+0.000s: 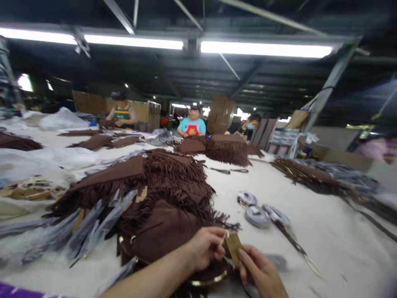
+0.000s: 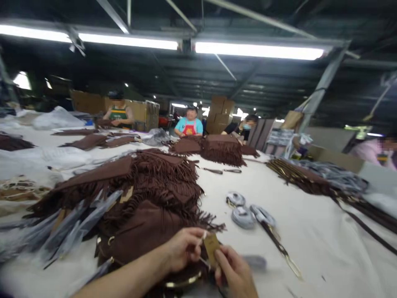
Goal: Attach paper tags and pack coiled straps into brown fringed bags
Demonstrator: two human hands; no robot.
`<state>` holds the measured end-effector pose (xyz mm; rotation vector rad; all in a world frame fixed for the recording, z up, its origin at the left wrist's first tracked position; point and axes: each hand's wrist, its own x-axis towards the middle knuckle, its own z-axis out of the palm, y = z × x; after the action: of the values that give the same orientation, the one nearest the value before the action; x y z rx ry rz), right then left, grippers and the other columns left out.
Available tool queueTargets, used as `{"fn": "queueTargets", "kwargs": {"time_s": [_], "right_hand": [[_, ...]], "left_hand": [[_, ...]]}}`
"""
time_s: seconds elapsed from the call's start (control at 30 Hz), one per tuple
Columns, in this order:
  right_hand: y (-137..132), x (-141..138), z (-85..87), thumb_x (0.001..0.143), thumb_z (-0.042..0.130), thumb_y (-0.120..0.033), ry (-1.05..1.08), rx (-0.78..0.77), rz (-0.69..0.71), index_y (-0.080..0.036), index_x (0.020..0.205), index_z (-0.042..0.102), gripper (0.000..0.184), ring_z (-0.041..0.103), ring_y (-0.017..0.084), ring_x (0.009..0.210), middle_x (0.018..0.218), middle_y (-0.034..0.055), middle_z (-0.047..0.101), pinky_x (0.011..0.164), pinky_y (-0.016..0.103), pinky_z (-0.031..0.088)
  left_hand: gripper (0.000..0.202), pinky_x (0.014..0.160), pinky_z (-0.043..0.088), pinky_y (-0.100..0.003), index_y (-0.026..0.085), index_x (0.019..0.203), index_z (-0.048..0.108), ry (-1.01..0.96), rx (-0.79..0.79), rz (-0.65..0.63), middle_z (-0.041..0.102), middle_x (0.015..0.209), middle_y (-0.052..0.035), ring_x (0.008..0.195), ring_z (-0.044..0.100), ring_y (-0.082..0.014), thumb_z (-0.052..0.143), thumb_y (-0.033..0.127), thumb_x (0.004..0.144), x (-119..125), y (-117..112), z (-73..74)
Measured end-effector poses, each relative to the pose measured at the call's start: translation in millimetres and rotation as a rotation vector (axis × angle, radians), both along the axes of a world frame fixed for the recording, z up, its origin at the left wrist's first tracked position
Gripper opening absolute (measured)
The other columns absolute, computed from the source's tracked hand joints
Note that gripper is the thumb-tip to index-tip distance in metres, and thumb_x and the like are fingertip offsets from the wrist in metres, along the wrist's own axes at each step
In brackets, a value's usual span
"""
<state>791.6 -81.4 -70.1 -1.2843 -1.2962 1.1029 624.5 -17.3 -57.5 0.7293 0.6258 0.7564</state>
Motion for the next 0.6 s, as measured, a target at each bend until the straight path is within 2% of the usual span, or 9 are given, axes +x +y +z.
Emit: {"fn": "queueTargets", "kwargs": {"time_s": [0.1, 0.2, 0.27, 0.37, 0.43, 0.47, 0.53, 0.6], "right_hand": [[-7.2, -7.8, -1.7, 0.077, 0.061, -0.07, -0.073, 0.117, -0.127, -0.017, 0.083, 0.061, 0.053, 0.047, 0.013, 0.043, 0.045, -0.0048, 0.048, 0.049, 0.026, 0.041], [-9.3, -8.1, 2.0, 0.082, 0.056, -0.063, -0.181, 0.131, -0.107, -0.017, 0.088, 0.062, 0.046, 0.049, 0.013, 0.042, 0.05, -0.0045, 0.05, 0.046, 0.025, 0.041], [-11.0, -6.4, 5.0, 0.087, 0.051, -0.053, -0.321, 0.174, -0.026, -0.018, 0.087, 0.063, 0.037, 0.051, 0.014, 0.046, 0.058, -0.0021, 0.055, 0.047, 0.025, 0.041], [-13.2, -3.1, 6.0, 0.089, 0.049, -0.043, -0.45, 0.267, 0.074, -0.019, 0.077, 0.06, 0.029, 0.054, 0.015, 0.057, 0.064, 0.0004, 0.057, 0.054, 0.026, 0.044], [-13.2, -0.4, 3.7, 0.091, 0.047, -0.047, -0.377, 0.225, 0.078, -0.019, 0.082, 0.058, 0.031, 0.054, 0.016, 0.058, 0.062, -0.0008, 0.056, 0.056, 0.026, 0.045], [-12.8, 1.2, 1.8, 0.092, 0.044, -0.05, -0.315, 0.173, 0.072, -0.019, 0.087, 0.057, 0.033, 0.054, 0.016, 0.057, 0.061, -0.0016, 0.056, 0.056, 0.026, 0.045], [-11.2, 4.8, -2.3, 0.091, 0.041, -0.053, -0.218, 0.08, 0.063, -0.02, 0.092, 0.055, 0.036, 0.054, 0.016, 0.055, 0.059, -0.003, 0.055, 0.055, 0.027, 0.047], [-10.3, 8.0, -5.5, 0.088, 0.043, -0.049, -0.209, 0.027, 0.052, -0.021, 0.086, 0.054, 0.03, 0.056, 0.016, 0.057, 0.061, -0.0023, 0.056, 0.057, 0.027, 0.048]], "left_hand": [[0.036, 0.039, 0.022, -0.014, 0.011, 0.092, 0.072, 0.0, 0.028, 0.036, 0.065, 0.078, -0.0036, 0.043, 0.041, -0.0008, 0.069, 0.008, 0.056, -3.8, -4.1, 13.2], [0.033, 0.038, 0.026, -0.014, 0.012, 0.096, 0.073, 0.094, 0.156, -0.006, 0.067, 0.084, -0.0052, 0.044, 0.048, -0.0031, 0.072, 0.02, 0.064, -4.2, -3.6, 11.1], [0.029, 0.04, 0.032, -0.017, 0.013, 0.098, 0.073, 0.267, 0.409, -0.087, 0.068, 0.079, -0.005, 0.045, 0.053, -0.0069, 0.066, 0.022, 0.071, -3.3, -6.0, 8.0], [0.023, 0.056, 0.044, -0.021, 0.018, 0.094, 0.075, 0.619, 0.98, -0.136, 0.071, 0.081, -0.0033, 0.058, 0.061, -0.0118, 0.056, 0.018, 0.08, -4.9, -10.5, 14.9], [0.021, 0.069, 0.046, -0.023, 0.021, 0.089, 0.075, 0.873, 1.292, -0.105, 0.073, 0.086, -0.0026, 0.073, 0.064, -0.0153, 0.057, 0.015, 0.08, -11.8, -10.3, 31.3], [0.02, 0.071, 0.045, -0.024, 0.021, 0.088, 0.075, 0.98, 1.388, -0.081, 0.073, 0.086, -0.0025, 0.078, 0.064, -0.0167, 0.058, 0.014, 0.08, -17.8, -8.6, 42.2], [0.018, 0.071, 0.044, -0.024, 0.02, 0.084, 0.074, 1.106, 1.457, 0.013, 0.072, 0.083, -0.0021, 0.078, 0.063, -0.0168, 0.058, 0.013, 0.08, -34.5, -2.9, 65.1], [0.016, 0.066, 0.043, -0.022, 0.017, 0.081, 0.072, 1.094, 1.411, 0.101, 0.069, 0.076, -0.0005, 0.07, 0.061, -0.0139, 0.057, 0.012, 0.08, -54.8, 1.9, 83.6]]}}
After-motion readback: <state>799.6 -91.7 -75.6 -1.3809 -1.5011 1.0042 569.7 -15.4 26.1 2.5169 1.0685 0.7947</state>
